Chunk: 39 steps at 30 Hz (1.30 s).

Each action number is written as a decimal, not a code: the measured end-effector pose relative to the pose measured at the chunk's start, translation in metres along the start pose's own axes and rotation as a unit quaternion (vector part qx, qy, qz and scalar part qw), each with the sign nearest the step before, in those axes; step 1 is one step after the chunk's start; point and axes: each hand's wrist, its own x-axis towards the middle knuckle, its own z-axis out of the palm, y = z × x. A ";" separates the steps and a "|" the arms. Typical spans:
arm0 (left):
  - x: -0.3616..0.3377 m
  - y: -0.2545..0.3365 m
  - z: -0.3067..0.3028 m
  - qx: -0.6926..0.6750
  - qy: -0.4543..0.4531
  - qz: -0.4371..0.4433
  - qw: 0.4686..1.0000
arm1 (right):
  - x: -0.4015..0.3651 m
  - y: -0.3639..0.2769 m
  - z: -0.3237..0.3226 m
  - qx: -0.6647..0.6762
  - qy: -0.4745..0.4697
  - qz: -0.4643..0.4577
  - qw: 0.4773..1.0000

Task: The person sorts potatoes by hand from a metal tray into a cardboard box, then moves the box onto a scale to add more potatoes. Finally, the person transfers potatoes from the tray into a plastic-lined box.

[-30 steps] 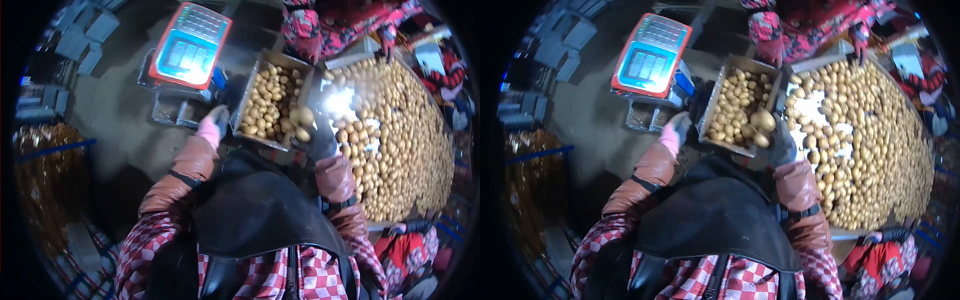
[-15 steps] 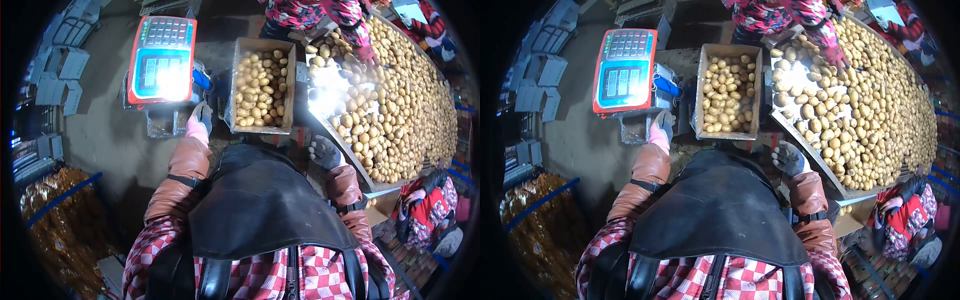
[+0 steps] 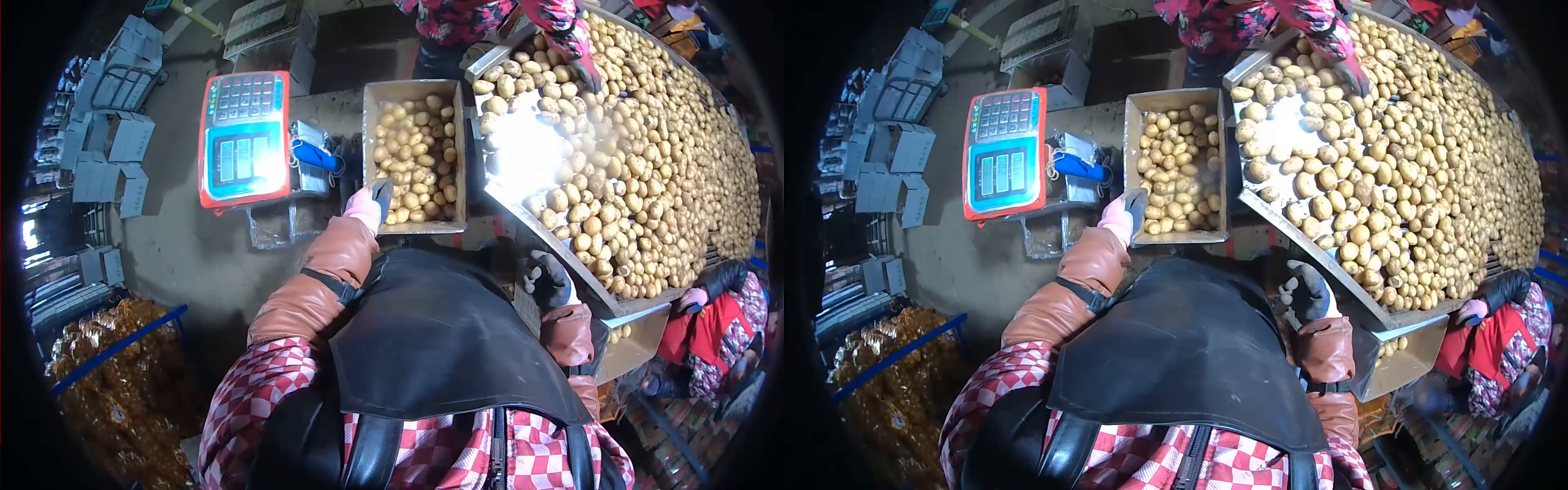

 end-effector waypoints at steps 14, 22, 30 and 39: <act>0.140 0.065 0.088 0.387 -0.047 -0.048 0.919 | -0.012 -0.011 -0.082 -0.093 -0.116 0.071 0.986; 0.237 -0.004 0.137 0.559 -0.142 -0.030 0.816 | -0.001 0.044 -0.072 -0.035 -0.049 0.172 0.983; 0.153 0.033 0.094 0.176 -0.035 0.130 0.975 | 0.009 0.079 -0.061 0.041 -0.055 0.150 0.986; 0.217 0.004 0.105 0.227 -0.237 -0.203 0.922 | 0.023 0.075 -0.039 -0.033 0.002 0.156 0.987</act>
